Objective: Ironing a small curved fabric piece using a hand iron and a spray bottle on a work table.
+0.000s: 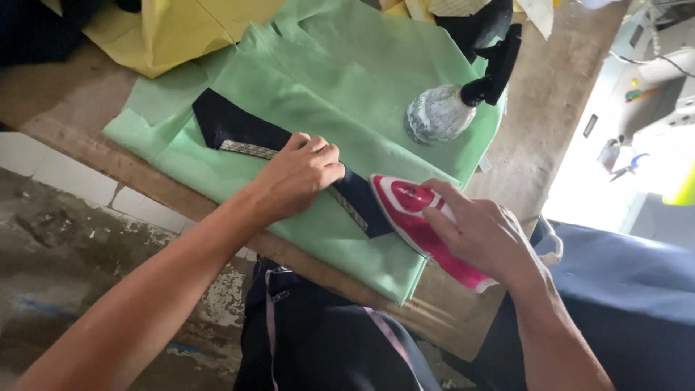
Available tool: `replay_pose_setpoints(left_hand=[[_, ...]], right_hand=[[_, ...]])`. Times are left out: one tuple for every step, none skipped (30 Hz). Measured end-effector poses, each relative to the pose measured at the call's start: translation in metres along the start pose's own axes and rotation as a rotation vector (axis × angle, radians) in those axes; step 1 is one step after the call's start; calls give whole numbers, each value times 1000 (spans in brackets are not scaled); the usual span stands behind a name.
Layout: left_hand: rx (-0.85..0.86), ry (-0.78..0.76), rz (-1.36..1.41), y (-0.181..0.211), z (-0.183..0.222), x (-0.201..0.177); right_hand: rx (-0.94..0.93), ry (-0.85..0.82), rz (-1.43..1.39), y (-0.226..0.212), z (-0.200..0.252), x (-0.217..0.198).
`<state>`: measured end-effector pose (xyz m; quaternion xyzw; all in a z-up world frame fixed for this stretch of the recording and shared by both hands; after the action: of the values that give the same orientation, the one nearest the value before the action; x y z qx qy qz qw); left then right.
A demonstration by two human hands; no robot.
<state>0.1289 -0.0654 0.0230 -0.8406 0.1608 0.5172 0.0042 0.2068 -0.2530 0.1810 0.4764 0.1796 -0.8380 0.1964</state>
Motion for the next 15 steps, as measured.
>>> replay_pose_setpoints(left_hand=[[-5,-3,-5,1,2,-1],[19,69,-20,4,4,-8],[42,141,-36,6,6,-15],[38,137,-41,8,5,-22],[56,189,-44,11,4,-34],[70,241,-45,15,3,-45],[64,237,-50,14,4,-46],[50,241,-39,13,4,-47],[36,244,-29,12,5,-49],[26,241,-29,12,5,-50],[27,253,-34,12,5,-52],[28,260,-38,13,7,-55],[18,254,-37,10,9,-53],[20,260,-13,10,12,-53],[22,266,11,10,15,-53]], right_hand=[[-7,-2,-1,-1,-3,0],[-38,-27,21,-3,-5,2],[-70,-51,43,-6,-8,3],[-77,-53,41,-5,-11,9],[-115,-69,51,-7,-15,15],[-153,-88,63,-8,-18,22],[-161,-92,63,-9,-21,23],[-170,-100,82,-10,-23,24],[-178,-108,101,-11,-25,26],[-184,-116,104,-11,-27,29],[-198,-117,143,-12,-29,32],[-212,-121,179,-13,-29,36],[-218,-132,179,-21,-33,35],[-200,-140,202,-27,-36,35],[-183,-147,225,-31,-38,35]])
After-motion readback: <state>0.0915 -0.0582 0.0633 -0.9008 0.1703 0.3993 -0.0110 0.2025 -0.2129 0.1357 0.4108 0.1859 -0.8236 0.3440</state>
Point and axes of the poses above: each hand's wrist, its own z-axis away from the middle knuckle, its own x-axis out of the palm, y = z × x, the point moved 7 cm from there along -z, towards the middle knuckle, and after that the axes turned 11 degrees about y, right-handed, at the moved point
